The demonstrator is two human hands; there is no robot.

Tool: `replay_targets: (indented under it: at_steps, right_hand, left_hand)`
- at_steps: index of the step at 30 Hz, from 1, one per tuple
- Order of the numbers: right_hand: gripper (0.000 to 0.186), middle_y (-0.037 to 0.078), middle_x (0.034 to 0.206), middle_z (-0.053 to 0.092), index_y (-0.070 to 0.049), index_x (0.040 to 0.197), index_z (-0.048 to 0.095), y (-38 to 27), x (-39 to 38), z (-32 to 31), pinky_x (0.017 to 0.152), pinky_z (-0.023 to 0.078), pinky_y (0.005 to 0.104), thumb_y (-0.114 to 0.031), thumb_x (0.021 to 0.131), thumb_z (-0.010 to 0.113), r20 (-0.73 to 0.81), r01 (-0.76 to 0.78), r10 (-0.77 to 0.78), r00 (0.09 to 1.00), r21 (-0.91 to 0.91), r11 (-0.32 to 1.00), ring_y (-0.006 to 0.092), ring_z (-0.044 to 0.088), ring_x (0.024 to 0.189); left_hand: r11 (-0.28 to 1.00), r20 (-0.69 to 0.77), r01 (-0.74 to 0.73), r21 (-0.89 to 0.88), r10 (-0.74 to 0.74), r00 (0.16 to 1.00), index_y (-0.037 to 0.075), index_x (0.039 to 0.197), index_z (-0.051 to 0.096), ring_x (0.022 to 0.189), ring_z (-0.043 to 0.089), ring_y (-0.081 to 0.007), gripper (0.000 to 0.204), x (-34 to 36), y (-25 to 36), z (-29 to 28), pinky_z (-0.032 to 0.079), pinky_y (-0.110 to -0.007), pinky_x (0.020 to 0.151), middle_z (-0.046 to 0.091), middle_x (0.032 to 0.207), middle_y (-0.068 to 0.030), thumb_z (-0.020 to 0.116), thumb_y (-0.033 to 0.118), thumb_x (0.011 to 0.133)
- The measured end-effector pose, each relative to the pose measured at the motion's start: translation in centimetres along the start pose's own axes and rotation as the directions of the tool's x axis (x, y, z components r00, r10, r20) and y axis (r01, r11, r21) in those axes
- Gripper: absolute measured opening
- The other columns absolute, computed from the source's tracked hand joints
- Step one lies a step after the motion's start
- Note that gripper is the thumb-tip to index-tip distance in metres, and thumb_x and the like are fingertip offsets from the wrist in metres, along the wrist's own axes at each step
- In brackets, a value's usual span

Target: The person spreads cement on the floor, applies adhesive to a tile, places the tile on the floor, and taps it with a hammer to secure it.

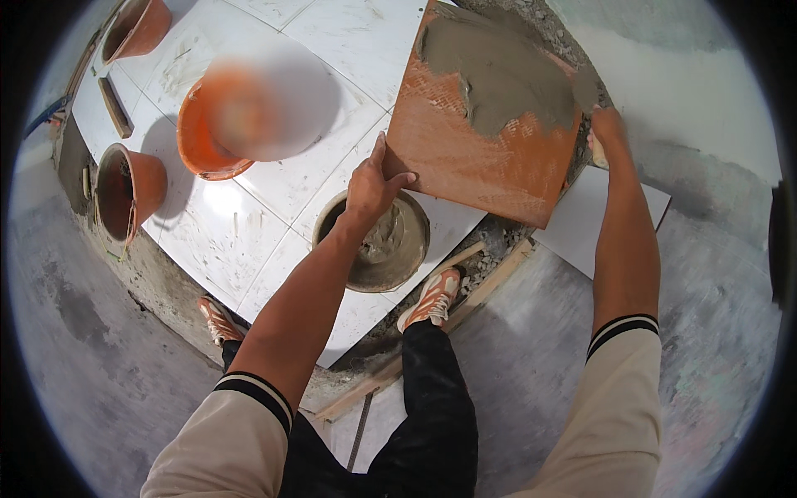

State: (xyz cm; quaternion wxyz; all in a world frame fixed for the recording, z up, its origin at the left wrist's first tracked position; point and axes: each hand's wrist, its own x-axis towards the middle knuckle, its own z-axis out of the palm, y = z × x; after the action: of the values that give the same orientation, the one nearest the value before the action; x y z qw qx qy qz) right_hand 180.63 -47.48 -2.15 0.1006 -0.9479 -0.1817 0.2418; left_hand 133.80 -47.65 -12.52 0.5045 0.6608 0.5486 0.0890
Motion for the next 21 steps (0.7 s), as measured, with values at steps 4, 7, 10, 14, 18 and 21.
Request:
replay_targets:
  at_steps: [4,7,10,14,18,21]
  right_hand:
    - [0.042,0.008,0.072,0.059,0.001,0.116,0.064,2.2,-5.3,0.6,0.048,0.05,0.0364,-0.038,0.108,0.05,-0.019,0.034,-0.031,0.999,0.22,0.975,0.0196,0.059,0.054]
    - [0.046,0.005,0.073,0.057,-0.002,0.113,0.064,-0.5,-9.5,3.4,0.048,0.048,0.0327,-0.046,0.107,0.054,0.136,0.219,-0.281,0.95,0.352,0.91,0.0151,0.056,0.053]
    - [0.049,0.003,0.074,0.056,-0.002,0.112,0.064,-6.0,-10.2,6.2,0.048,0.045,0.0308,-0.05,0.107,0.052,0.273,0.404,-0.487,0.83,0.309,0.861,0.0131,0.054,0.053]
    - [0.047,0.003,0.074,0.057,-0.003,0.113,0.063,-11.3,-9.2,7.5,0.051,0.048,0.031,-0.048,0.108,0.052,0.393,0.418,-0.464,0.794,0.201,0.886,0.0131,0.056,0.055]
    - [0.047,0.003,0.072,0.056,-0.003,0.115,0.064,-9.6,-11.4,5.8,0.047,0.046,0.0309,-0.048,0.108,0.052,0.478,0.453,-0.422,0.77,0.055,0.89,0.0123,0.054,0.051]
    - [0.043,0.007,0.075,0.06,-0.005,0.118,0.064,-4.4,-16.3,4.9,0.05,0.047,0.034,-0.045,0.107,0.055,0.494,0.449,-0.366,0.788,-0.057,0.892,0.0151,0.058,0.054]
  left_hand:
    - [1.0,0.02,0.025,-0.012,-0.025,0.999,0.004,0.163,0.03,0.12,0.067,-0.0395,0.103,-0.1,0.0,-0.1,0.052,-0.044,0.104,0.068,0.128,-0.0291,0.087,0.034,0.081]
    - [1.0,0.028,0.014,-0.021,-0.014,1.0,0.004,0.163,0.03,0.122,0.067,-0.0386,0.103,-0.2,0.0,-0.3,0.052,-0.043,0.105,0.068,0.129,-0.0289,0.086,0.035,0.082]
    - [0.999,0.032,0.007,-0.049,-0.006,0.999,0.003,0.163,0.03,0.116,0.068,-0.0413,0.104,-0.3,0.0,-0.2,0.052,-0.046,0.101,0.069,0.122,-0.0303,0.086,0.033,0.081]
    - [0.999,0.016,0.007,-0.053,-0.006,1.0,0.004,0.163,0.028,0.112,0.068,-0.0433,0.105,-0.4,-0.1,-0.3,0.052,-0.048,0.099,0.069,0.117,-0.0303,0.087,0.032,0.081]
    - [0.998,0.057,0.042,-0.036,-0.04,0.998,0.004,0.163,0.029,0.116,0.068,-0.0423,0.105,-0.3,-0.2,-0.7,0.052,-0.046,0.102,0.069,0.123,-0.0298,0.086,0.036,0.081]
    - [0.999,0.048,0.028,-0.03,-0.027,0.998,0.004,0.163,0.029,0.115,0.068,-0.0432,0.105,-0.2,-0.1,-0.8,0.052,-0.047,0.101,0.069,0.121,-0.0311,0.086,0.035,0.081]
